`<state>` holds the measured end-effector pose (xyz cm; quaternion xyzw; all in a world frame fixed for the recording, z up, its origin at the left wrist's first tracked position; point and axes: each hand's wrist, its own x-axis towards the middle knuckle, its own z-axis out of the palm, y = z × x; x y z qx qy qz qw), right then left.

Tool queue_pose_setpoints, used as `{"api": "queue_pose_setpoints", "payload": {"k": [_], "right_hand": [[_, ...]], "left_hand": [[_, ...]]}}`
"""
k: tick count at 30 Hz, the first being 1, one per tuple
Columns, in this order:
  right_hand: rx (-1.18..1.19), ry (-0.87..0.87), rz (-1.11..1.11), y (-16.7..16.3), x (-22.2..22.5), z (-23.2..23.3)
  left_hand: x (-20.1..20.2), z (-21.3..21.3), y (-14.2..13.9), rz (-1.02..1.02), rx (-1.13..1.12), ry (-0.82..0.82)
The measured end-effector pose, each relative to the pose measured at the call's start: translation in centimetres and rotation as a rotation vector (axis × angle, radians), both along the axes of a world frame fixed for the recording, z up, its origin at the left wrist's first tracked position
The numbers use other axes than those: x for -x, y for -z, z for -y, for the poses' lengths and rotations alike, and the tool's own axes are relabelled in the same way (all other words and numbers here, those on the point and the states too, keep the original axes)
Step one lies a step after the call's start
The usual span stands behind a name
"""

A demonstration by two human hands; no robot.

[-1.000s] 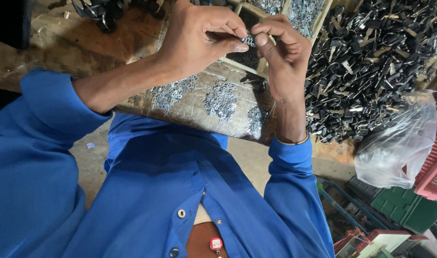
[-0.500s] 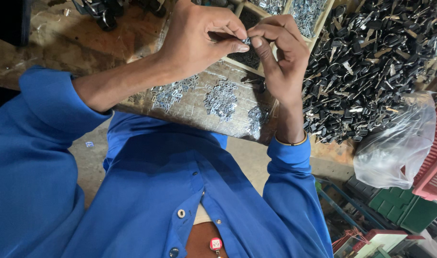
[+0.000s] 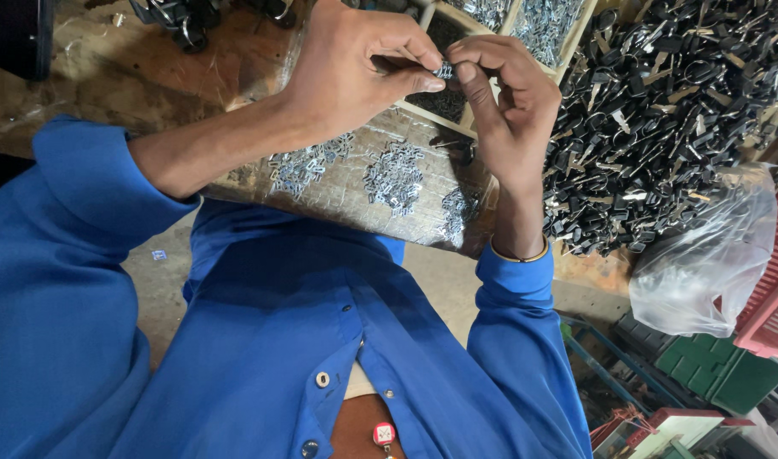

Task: The person sits at a workbench assembling small lock components. They hold a cylindrical lock core in one hand and repeatedly pick tiny metal pins and springs from piles on the bench, inserting them one at a time into the lock body by hand.

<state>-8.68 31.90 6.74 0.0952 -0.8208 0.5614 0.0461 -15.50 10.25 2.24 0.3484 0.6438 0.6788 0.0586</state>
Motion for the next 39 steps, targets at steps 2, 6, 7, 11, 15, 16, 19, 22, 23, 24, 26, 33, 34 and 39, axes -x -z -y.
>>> {"api": "queue_pose_setpoints", "payload": {"k": [2,6,7,11,15,16,19,22,23,24,26,33,34,39], "right_hand": [[-0.086,0.000,-0.016,-0.2,-0.1,-0.1],[-0.223,-0.006,-0.095,0.2,-0.2,-0.7],[-0.229,-0.015,-0.127,0.5,-0.2,-1.0],[0.324,0.105,-0.065,2.0,0.2,-1.6],[0.572,0.099,0.163,2.4,0.1,-1.6],[0.618,0.077,0.239,2.3,0.0,-1.5],[0.626,-0.002,0.345,1.8,-0.3,-1.4],[0.600,-0.021,0.351,1.6,-0.2,-1.2],[0.568,-0.024,0.330,1.6,-0.2,-1.1],[0.537,-0.029,0.306,1.6,-0.2,-1.0],[0.466,-0.037,0.261,1.6,-0.2,-0.9],[0.299,0.002,0.212,0.7,-0.3,-0.7],[0.274,0.008,0.208,0.6,-0.3,-0.6],[-0.046,-0.020,0.051,0.0,-0.5,-0.2]], "left_hand": [[0.0,0.0,0.0,-0.002,0.012,-0.006],[0.0,-0.1,0.2,-0.044,0.032,-0.029],[-0.1,-0.1,0.3,-0.064,0.031,-0.034],[-0.2,-0.1,0.4,-0.041,0.029,-0.027],[-0.2,-0.1,0.4,-0.038,0.019,-0.023],[-0.2,-0.1,0.4,-0.036,0.016,-0.018],[-0.3,0.1,0.4,-0.038,0.053,-0.037],[-0.3,0.0,0.5,-0.028,0.025,-0.032],[-0.4,-0.1,0.5,-0.022,0.018,-0.033],[-0.4,-0.1,0.5,-0.018,0.012,-0.035],[-0.4,0.0,0.6,-0.002,-0.007,-0.023],[-0.2,-0.1,0.8,-0.038,0.016,-0.032],[-0.2,-0.1,0.8,-0.046,0.027,-0.040],[-0.4,-0.1,0.7,-0.105,0.023,-0.051]]}}
